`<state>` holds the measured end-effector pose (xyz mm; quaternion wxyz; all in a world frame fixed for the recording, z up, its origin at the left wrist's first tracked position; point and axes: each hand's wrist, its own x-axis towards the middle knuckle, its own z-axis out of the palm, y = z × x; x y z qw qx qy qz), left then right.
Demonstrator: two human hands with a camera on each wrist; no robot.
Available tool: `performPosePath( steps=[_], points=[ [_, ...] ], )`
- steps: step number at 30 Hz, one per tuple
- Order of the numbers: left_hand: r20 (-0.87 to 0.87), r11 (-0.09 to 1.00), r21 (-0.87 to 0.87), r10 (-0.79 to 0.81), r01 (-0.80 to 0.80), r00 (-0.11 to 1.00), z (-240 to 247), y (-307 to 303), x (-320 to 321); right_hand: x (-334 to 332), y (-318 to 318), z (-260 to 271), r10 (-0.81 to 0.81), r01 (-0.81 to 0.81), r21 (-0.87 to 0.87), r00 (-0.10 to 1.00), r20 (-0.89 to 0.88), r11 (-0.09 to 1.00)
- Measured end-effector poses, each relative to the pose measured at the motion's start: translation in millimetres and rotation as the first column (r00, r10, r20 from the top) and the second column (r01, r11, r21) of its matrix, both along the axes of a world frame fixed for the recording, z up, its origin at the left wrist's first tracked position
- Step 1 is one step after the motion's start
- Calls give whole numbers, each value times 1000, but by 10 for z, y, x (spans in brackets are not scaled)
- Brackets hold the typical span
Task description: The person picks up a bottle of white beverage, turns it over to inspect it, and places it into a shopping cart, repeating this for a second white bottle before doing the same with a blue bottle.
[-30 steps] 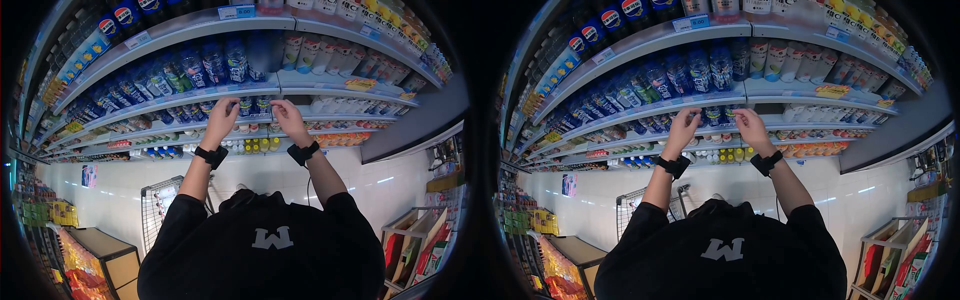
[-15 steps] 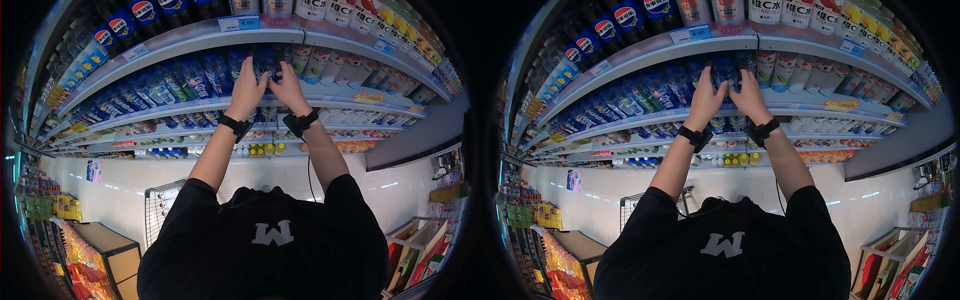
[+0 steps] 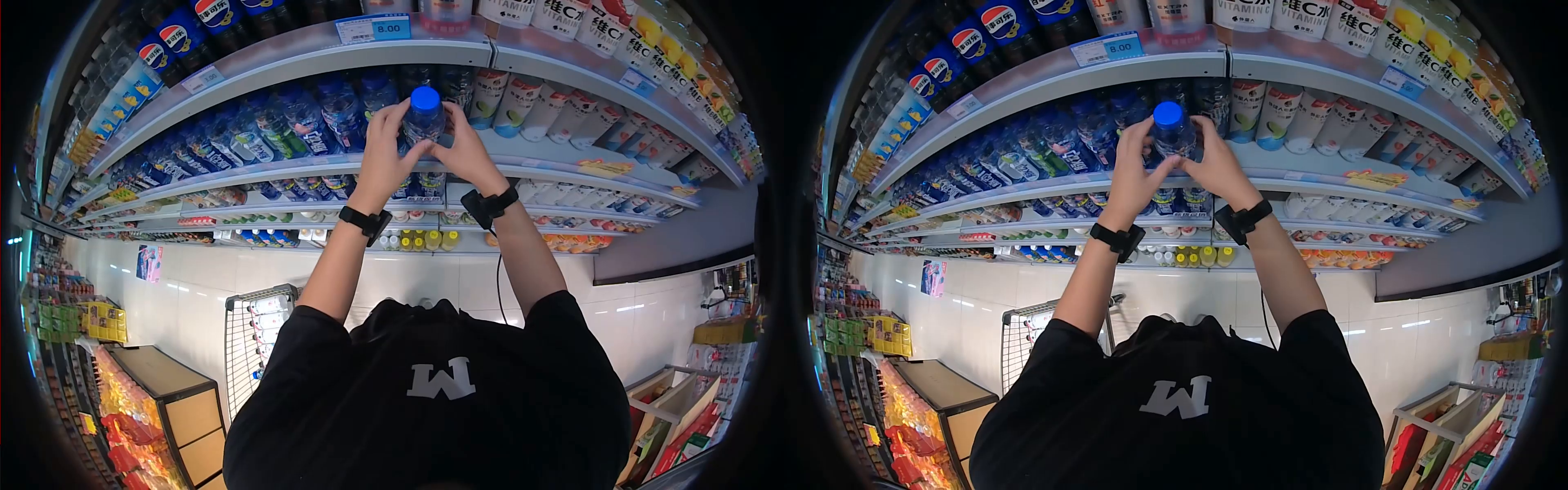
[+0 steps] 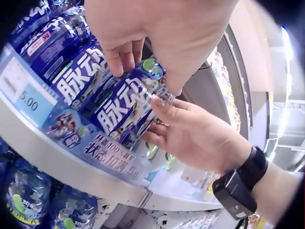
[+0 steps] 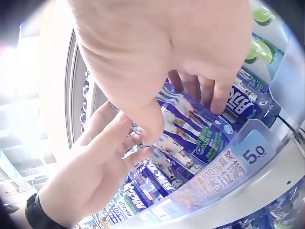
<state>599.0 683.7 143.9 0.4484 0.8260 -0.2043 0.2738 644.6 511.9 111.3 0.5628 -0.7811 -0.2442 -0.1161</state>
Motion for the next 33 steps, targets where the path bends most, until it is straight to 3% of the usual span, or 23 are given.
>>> performPosePath(
  steps=[2,7,10,12,13,15,18,20,22,24,26,28,33],
  points=[
    [241,972,183,104,-151,965,-144,-17,-26,-106,-7,91,-4,8,-153,1000,24,988],
    [129,993,47,99,-105,987,-281,-52,-15,-57,26,-90,-57,60,-55,997,57,997],
    [124,997,-74,31,-22,992,-259,-68,-55,-237,19,120,-88,90,-22,993,81,996],
    [74,955,-278,-84,102,994,-209,-102,-83,-376,-27,294,-122,126,-28,986,116,992],
    [79,955,-278,-88,107,993,-228,-101,-77,-431,-56,373,-99,99,4,985,140,995],
    [-124,864,-450,-309,224,943,-236,-90,-119,-567,-101,447,-77,73,34,983,164,997],
    [-135,777,-556,-434,294,891,-169,-139,-392,-739,-114,409,-29,17,99,993,116,995],
    [-100,773,-556,-427,305,899,-243,-150,-508,-760,-72,171,92,-77,346,995,-27,935],
    [-258,764,-618,-417,183,872,-392,-145,-590,-775,-29,2,129,-97,379,990,-60,920],
    [-258,764,-628,-382,146,888,-469,-201,-630,-815,23,-122,127,-2,464,963,-238,886],
    [-301,738,-673,-338,53,892,-478,-232,-673,-861,31,-183,131,-11,419,957,-258,908],
    [-311,744,-667,-321,35,895,-457,-221,-707,-963,61,-126,370,20,689,832,-413,724],
    [-336,788,-614,-212,-43,918,-460,-254,-753,-1035,114,-149,415,5,728,818,-397,686]
  ],
)
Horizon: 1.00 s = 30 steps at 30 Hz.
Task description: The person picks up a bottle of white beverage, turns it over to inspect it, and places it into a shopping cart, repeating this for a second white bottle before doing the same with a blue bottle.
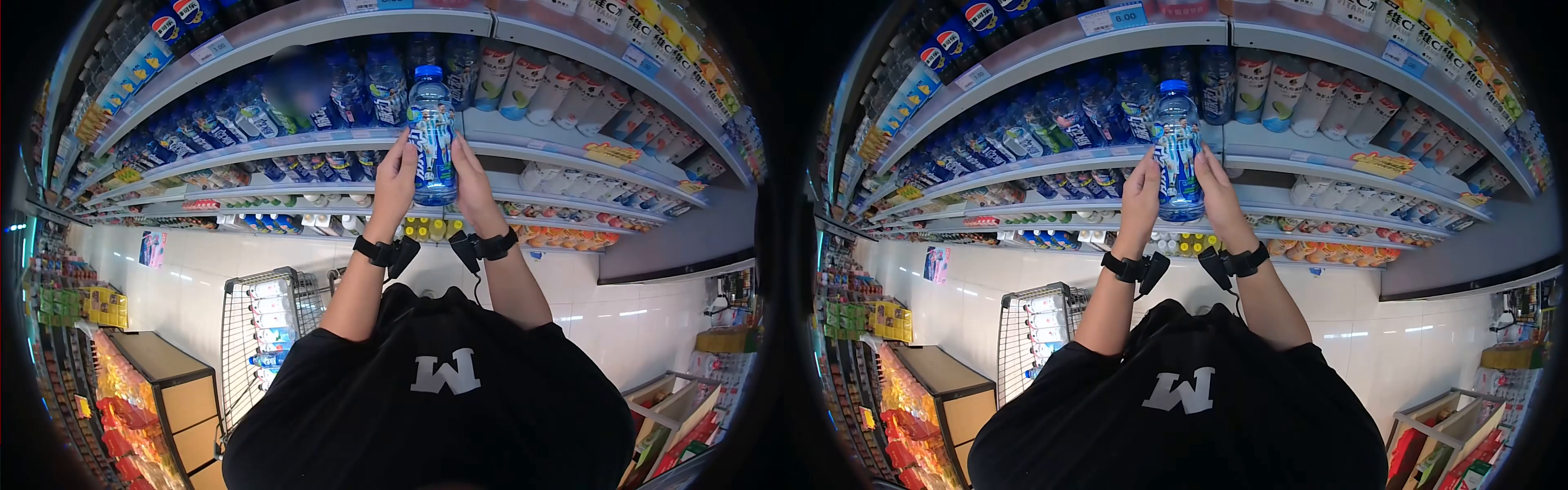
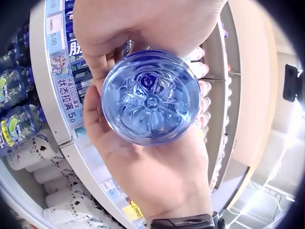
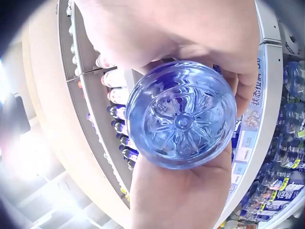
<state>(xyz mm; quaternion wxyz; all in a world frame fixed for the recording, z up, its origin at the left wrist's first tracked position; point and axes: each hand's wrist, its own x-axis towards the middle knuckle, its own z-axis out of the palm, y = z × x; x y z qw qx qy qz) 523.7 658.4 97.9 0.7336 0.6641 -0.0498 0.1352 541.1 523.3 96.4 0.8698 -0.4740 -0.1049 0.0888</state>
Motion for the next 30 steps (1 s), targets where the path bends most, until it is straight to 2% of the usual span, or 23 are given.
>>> performPosePath(
  steps=[2,4,9,11,13,15,16,17,19,20,24,26,30],
  points=[
    [42,1000,-7,15,-15,999,-46,-33,11,-28,-26,-19,-26,26,41,1000,-12,999],
    [39,1000,-9,-5,6,999,-35,-53,-1,-23,-64,-34,-4,18,120,994,-109,993],
    [41,998,-31,-60,62,997,-20,-82,-17,-106,-108,58,-36,51,132,993,-116,990],
    [50,997,68,-23,20,998,90,-100,-55,-82,-123,101,-38,56,164,993,-109,985],
    [77,998,52,-24,20,997,93,-96,-3,-78,-131,118,-16,46,187,987,-159,981],
    [41,999,-35,-8,10,999,87,-124,-8,-91,-129,137,-54,82,163,985,-165,983],
    [44,989,-135,62,-55,997,117,-188,-39,-90,-139,141,-52,74,121,982,-182,990],
    [41,989,-134,63,-57,997,107,-183,-51,-89,-139,142,-48,64,75,979,-198,995],
    [64,961,180,202,-211,977,80,-189,-67,-73,-82,69,-58,63,24,985,-159,998],
    [85,948,195,238,-250,968,56,-178,-47,-74,-63,38,-70,68,-23,990,-119,997],
    [96,969,181,154,-170,983,58,-58,-24,-77,-35,27,-73,76,29,993,-96,997],
    [138,993,38,103,-109,985,65,-36,-12,-54,-18,20,-33,52,142,991,-127,988],
    [117,997,-1,79,-79,990,62,23,-5,-28,20,24,-43,55,124,994,-97,991]
  ],
)
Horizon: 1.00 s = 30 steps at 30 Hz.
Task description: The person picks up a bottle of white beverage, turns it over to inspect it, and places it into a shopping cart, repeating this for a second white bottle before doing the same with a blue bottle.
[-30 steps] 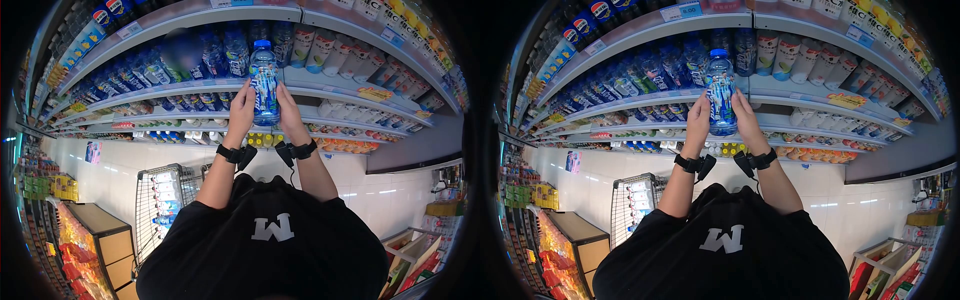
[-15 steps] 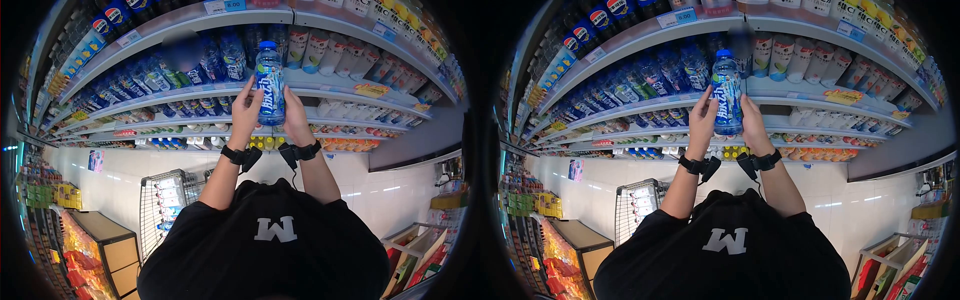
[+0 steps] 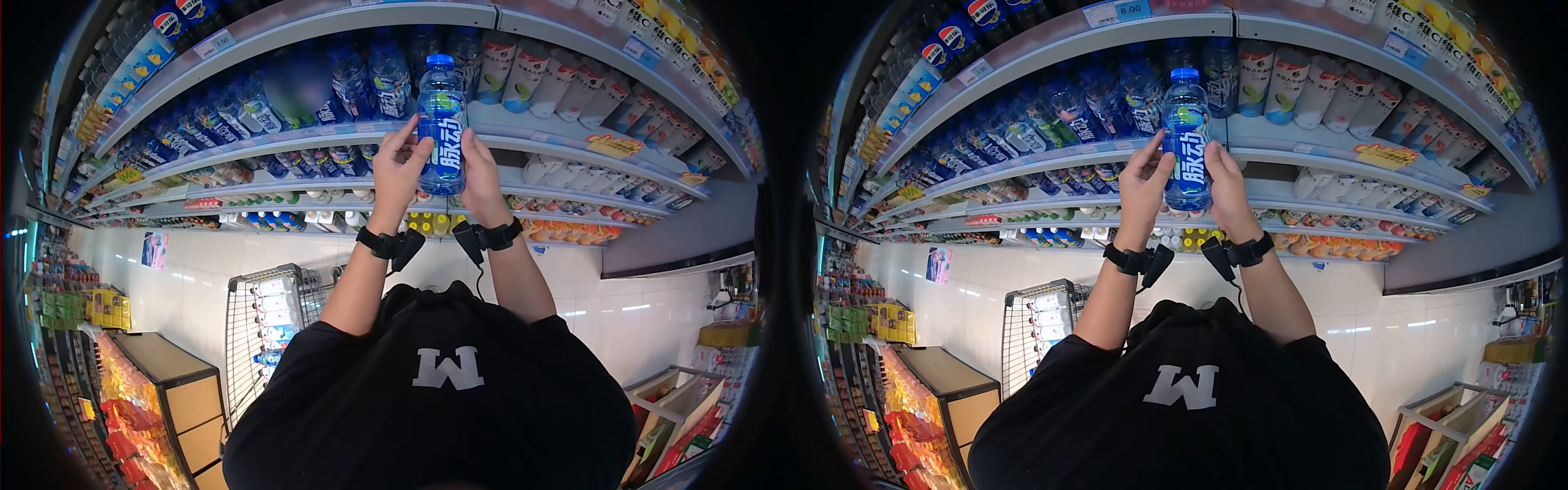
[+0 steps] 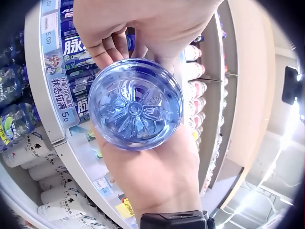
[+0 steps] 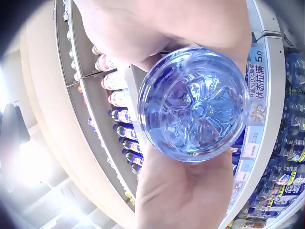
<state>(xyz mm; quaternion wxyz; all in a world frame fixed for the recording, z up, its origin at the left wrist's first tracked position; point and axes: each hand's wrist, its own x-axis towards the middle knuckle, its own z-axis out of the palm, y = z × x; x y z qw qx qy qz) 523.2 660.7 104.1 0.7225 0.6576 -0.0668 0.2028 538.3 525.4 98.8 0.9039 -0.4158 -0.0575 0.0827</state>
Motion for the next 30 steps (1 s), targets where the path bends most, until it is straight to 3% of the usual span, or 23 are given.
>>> performPosePath(
  steps=[7,10,13,15,16,18,21,24,26,27,29,30],
  points=[
    [-13,1000,14,-12,12,1000,5,57,33,10,36,87,46,-46,9,999,24,999],
    [-23,998,53,-30,31,999,11,37,69,50,81,97,-65,67,-38,997,32,997],
    [94,983,183,11,-28,995,2,-16,90,88,52,70,-120,132,-84,984,135,988],
    [-24,987,-13,-158,158,987,86,-9,77,129,7,92,-45,90,-187,971,233,978],
    [-23,981,-76,-180,178,983,42,-9,107,133,-5,108,-48,94,-185,970,236,978],
    [-48,970,-149,-200,191,979,77,-33,60,104,-31,156,122,-111,-93,985,124,989],
    [-53,942,-247,-246,226,968,129,-100,69,11,-24,239,148,-148,-23,989,-4,989],
    [-13,962,-153,-229,224,973,37,-79,186,52,-32,235,108,-105,-32,989,105,994],
    [75,961,253,-132,110,988,-26,-31,267,76,-47,211,91,-88,-30,991,96,996],
    [79,961,254,-135,111,988,28,-51,258,96,-60,188,73,-71,-28,994,83,997],
    [20,974,-48,-220,221,975,120,-105,205,185,-106,80,62,-64,31,995,74,997],
    [-33,969,-102,-230,225,973,198,-103,177,191,-107,117,54,-59,89,997,61,994]
  ],
)
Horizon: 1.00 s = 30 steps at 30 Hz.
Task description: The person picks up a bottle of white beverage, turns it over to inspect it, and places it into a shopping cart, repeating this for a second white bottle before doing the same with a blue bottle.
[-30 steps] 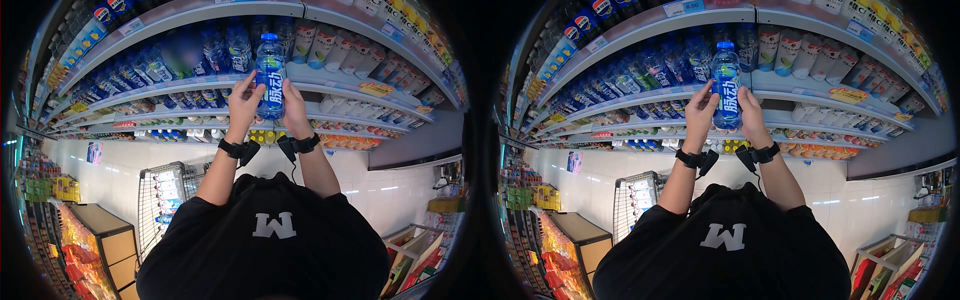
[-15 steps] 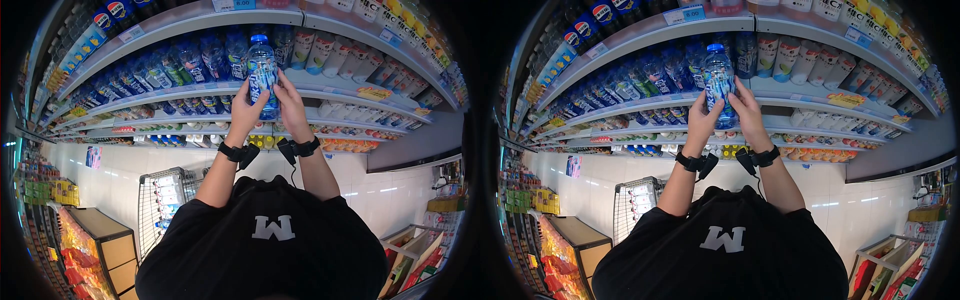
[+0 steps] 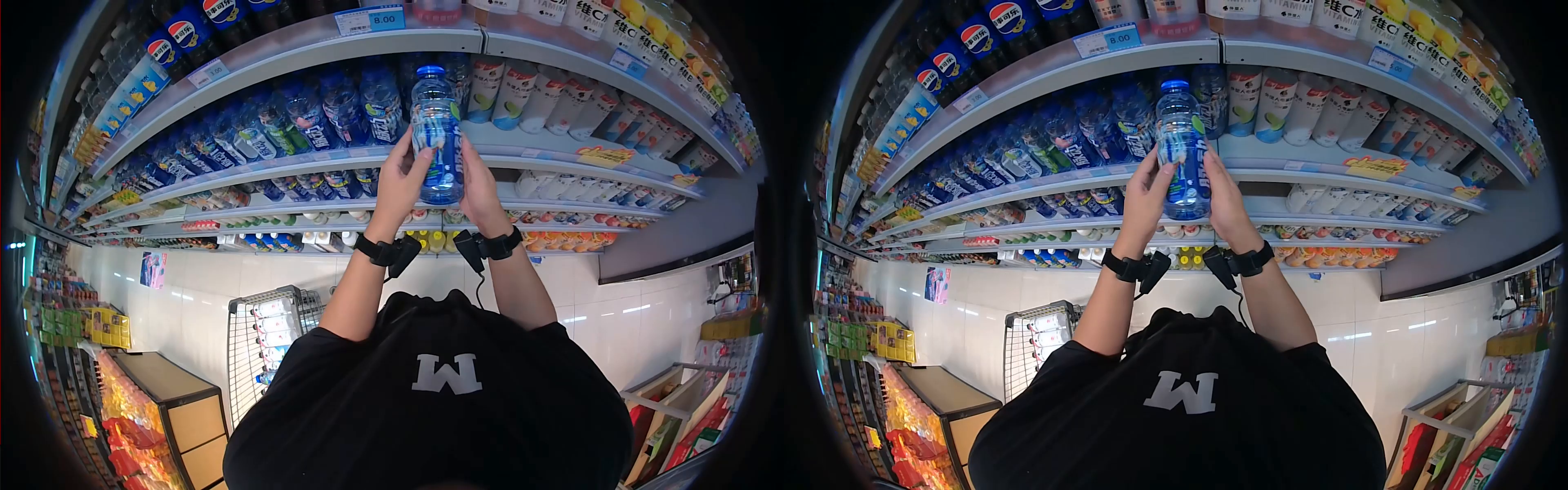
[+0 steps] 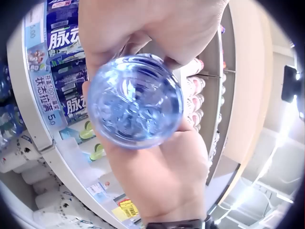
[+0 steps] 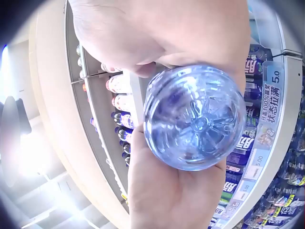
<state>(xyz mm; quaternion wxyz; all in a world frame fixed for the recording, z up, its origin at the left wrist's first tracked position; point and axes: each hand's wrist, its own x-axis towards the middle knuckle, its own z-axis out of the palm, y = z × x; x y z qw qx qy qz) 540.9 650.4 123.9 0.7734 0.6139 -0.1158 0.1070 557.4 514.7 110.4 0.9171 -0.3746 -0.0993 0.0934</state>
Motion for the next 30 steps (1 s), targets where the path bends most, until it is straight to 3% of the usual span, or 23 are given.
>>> performPosePath(
  steps=[3,6,11,13,17,19,22,23,24,27,29,30],
  points=[
    [-38,995,-97,-7,4,999,-44,-7,61,-70,6,146,-22,35,-142,996,92,989],
    [-56,998,-59,-26,23,998,-39,-24,66,-73,-2,206,-44,87,-270,986,162,959],
    [-66,989,-144,-36,26,997,-112,-49,121,-58,-4,176,-64,109,-233,979,194,966],
    [12,990,80,113,-113,994,-182,-27,184,-66,14,181,-76,121,-227,977,200,966],
    [-59,992,128,-9,16,998,-95,42,149,-86,12,165,-114,179,-279,966,233,944],
    [-70,999,-45,4,-7,998,-55,15,89,-85,18,161,-107,167,-264,968,227,950],
    [-90,993,-119,17,-27,996,25,-26,-9,-128,12,176,-92,118,-174,984,151,978],
    [-92,992,-120,18,-29,996,1,-28,-5,-141,-13,174,3,4,-156,999,46,988],
    [-105,994,-103,24,-35,994,-29,-27,8,-157,-26,173,101,-107,-125,993,-57,986],
    [-103,998,-28,44,-47,994,-86,-17,24,-199,25,167,12,-3,-167,999,52,986],
    [78,940,315,111,-130,991,-103,3,32,-204,16,155,3,19,-214,995,104,977],
    [77,940,315,109,-128,991,-78,5,14,-201,11,148,2,40,-262,987,158,964]
  ],
)
